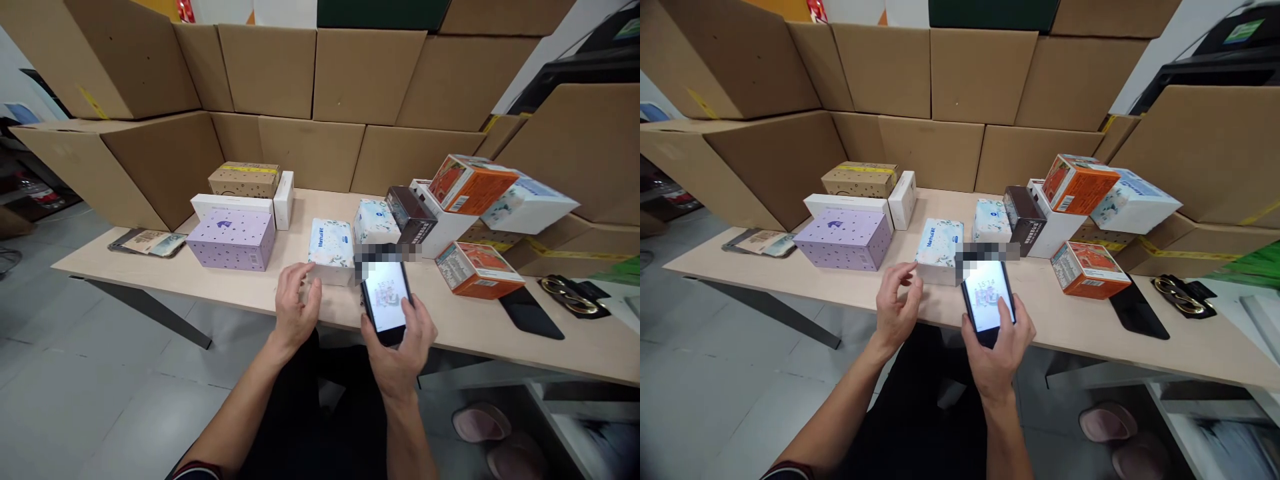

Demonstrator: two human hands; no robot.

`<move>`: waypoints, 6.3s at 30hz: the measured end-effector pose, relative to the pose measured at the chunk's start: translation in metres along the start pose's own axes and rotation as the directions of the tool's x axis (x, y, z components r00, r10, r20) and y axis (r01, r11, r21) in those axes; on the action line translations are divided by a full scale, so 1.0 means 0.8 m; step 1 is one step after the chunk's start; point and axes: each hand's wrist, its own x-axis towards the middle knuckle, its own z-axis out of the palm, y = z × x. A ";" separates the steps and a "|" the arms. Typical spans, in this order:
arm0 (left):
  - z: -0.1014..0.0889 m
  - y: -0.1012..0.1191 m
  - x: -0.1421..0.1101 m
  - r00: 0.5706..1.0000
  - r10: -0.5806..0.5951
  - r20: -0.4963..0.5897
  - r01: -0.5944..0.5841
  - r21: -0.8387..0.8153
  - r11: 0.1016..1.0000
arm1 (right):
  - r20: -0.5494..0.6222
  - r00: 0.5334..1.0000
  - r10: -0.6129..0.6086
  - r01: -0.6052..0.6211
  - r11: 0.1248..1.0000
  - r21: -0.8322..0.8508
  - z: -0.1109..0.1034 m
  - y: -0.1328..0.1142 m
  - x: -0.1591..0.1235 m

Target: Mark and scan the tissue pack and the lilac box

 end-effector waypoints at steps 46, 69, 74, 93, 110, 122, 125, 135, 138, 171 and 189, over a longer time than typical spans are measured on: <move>-0.179 -0.126 0.157 0.880 -0.298 -0.371 0.411 0.278 0.868 | 0.140 0.988 0.066 -0.093 0.977 0.194 0.022 0.030 0.041; -0.036 -0.036 0.049 0.943 -0.322 0.089 0.330 -0.098 0.939 | 0.377 0.923 0.082 -0.178 0.958 0.227 0.038 -0.004 0.047; -0.040 -0.031 0.046 0.954 -0.267 0.138 0.286 -0.141 0.948 | 0.305 0.951 0.050 -0.135 0.955 0.265 0.034 -0.002 0.044; -0.039 -0.049 0.040 0.989 -0.017 0.146 0.075 -0.406 0.911 | 0.349 0.926 0.145 -0.270 0.900 0.341 0.031 0.011 0.039; -0.036 -0.049 0.033 0.999 -0.015 -0.038 -0.005 -0.475 0.880 | 0.305 0.927 0.217 -0.366 0.698 0.615 0.038 0.015 0.025; -0.041 -0.041 0.037 0.995 0.091 0.045 -0.079 -0.221 0.972 | 0.294 0.939 0.176 -0.312 0.794 0.521 0.038 0.014 0.026; -0.042 -0.040 0.038 0.995 0.083 0.053 -0.069 -0.223 0.972 | 0.245 0.953 0.180 -0.277 0.845 0.457 0.031 0.018 0.037; -0.040 -0.044 0.035 0.997 0.031 0.066 -0.014 -0.253 0.967 | 0.722 0.666 0.185 0.140 0.920 -0.365 0.014 0.041 0.078; -0.040 -0.044 0.035 0.996 0.033 0.085 -0.011 -0.247 0.969 | 0.778 0.613 0.140 0.195 0.927 -0.320 0.014 0.039 0.081; -0.041 -0.050 0.035 0.981 0.109 0.164 -0.048 -0.338 0.940 | 0.594 0.783 0.183 -0.564 0.611 0.555 0.075 -0.012 0.158; -0.041 -0.048 0.035 0.982 0.097 0.161 -0.039 -0.333 0.942 | 0.609 0.784 0.119 -0.483 0.733 0.479 0.073 -0.010 0.160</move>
